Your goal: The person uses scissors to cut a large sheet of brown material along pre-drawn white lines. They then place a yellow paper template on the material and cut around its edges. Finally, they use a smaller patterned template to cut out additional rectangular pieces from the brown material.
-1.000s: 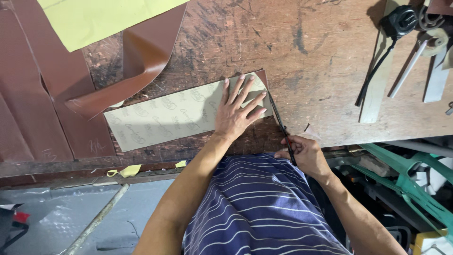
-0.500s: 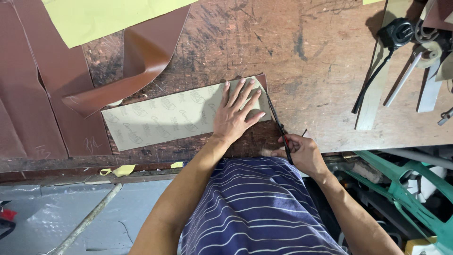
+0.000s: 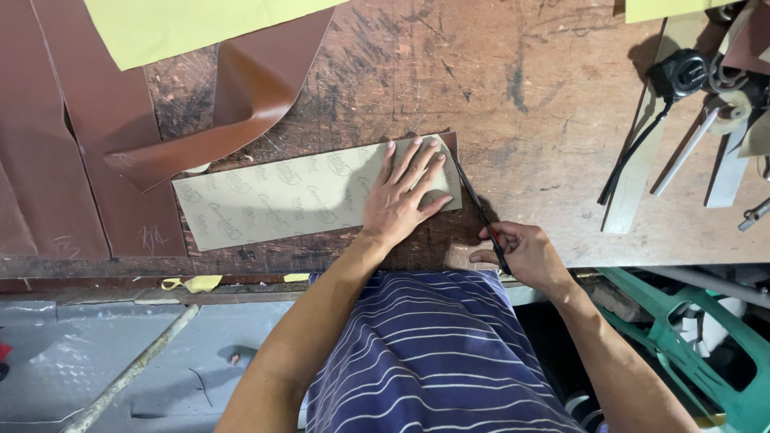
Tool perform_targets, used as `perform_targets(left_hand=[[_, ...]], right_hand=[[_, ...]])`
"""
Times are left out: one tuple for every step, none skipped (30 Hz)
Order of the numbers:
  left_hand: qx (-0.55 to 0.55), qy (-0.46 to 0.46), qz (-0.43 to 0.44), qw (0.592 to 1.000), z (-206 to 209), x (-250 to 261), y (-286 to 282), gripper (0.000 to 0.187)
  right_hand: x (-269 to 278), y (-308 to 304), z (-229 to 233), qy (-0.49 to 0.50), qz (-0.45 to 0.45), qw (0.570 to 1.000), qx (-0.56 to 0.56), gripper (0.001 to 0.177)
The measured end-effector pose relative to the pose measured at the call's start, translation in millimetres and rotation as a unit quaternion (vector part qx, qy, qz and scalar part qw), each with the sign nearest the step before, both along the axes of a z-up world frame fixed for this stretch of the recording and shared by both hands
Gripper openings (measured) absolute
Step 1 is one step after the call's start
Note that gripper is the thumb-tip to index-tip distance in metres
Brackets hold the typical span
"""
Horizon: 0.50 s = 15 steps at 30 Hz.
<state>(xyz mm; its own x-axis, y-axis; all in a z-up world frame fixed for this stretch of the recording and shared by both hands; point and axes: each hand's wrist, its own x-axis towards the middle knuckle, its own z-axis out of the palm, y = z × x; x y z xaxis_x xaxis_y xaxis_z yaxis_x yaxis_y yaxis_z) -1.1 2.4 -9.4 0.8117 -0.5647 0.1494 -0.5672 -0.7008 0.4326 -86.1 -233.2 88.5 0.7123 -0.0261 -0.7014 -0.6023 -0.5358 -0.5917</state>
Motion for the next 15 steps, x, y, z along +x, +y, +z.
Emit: perform_targets(left_hand=[[-0.007,0.005,0.002,1.0,0.6,-1.1,-0.7,0.076],[-0.002,0.004,0.001,1.0,0.9,-0.7,-0.3,0.077],[0.003,0.003,-0.001,1.0,1.3,-0.2,0.5,0.078],[0.008,0.002,-0.003,1.0,2.1,0.0,0.9,0.079],[0.009,0.004,-0.002,1.0,3.6,0.6,0.6,0.08],[0.011,0.006,-0.001,1.0,5.7,0.0,0.2,0.081],[0.013,0.008,0.001,1.0,7.7,-0.1,0.8,0.082],[0.014,0.006,0.002,1.0,8.5,2.5,2.4,0.083],[0.012,0.008,0.0,1.0,9.1,3.0,3.5,0.085],[0.01,0.01,-0.003,1.0,9.7,2.1,3.4,0.087],[0.009,0.008,-0.002,1.0,10.4,1.8,3.2,0.086],[0.009,0.006,-0.001,1.0,11.2,0.9,2.9,0.086],[0.007,0.001,0.001,1.0,11.0,2.8,2.9,0.086],[0.008,-0.001,0.0,1.0,10.2,5.3,3.4,0.086],[0.007,0.0,-0.001,1.0,9.7,4.5,2.7,0.087]], right_hand=[[-0.4,-1.2,0.9,-0.014,0.0,1.0,0.009,0.043],[-0.4,-2.3,1.5,-0.028,0.0,0.999,0.019,0.043],[-0.3,-2.8,2.0,-0.042,-0.001,0.999,0.028,0.043],[0.2,-4.0,3.6,-0.019,0.002,1.0,0.017,0.043],[3.1,-6.0,5.6,0.001,0.005,1.0,0.006,0.044],[7.0,-7.0,7.1,0.021,0.008,1.0,-0.005,0.045],[12.8,-6.8,6.9,0.036,0.023,0.999,-0.02,0.046],[19.9,-6.9,6.0,0.051,0.038,0.997,-0.035,0.046],[22.3,-7.6,7.2,0.069,0.05,0.995,-0.052,0.046],[23.6,-8.4,8.7,0.058,0.051,0.996,-0.042,0.047],[26.5,-8.5,9.2,0.044,0.052,0.997,-0.03,0.047],[28.4,-8.3,10.0,0.029,0.053,0.998,-0.019,0.047],[30.9,-7.9,10.5,0.03,0.053,0.998,-0.02,0.046],[32.5,-7.6,11.2,0.03,0.053,0.998,-0.021,0.046],[32.4,-8.3,12.4,0.033,0.053,0.998,-0.023,0.045]])
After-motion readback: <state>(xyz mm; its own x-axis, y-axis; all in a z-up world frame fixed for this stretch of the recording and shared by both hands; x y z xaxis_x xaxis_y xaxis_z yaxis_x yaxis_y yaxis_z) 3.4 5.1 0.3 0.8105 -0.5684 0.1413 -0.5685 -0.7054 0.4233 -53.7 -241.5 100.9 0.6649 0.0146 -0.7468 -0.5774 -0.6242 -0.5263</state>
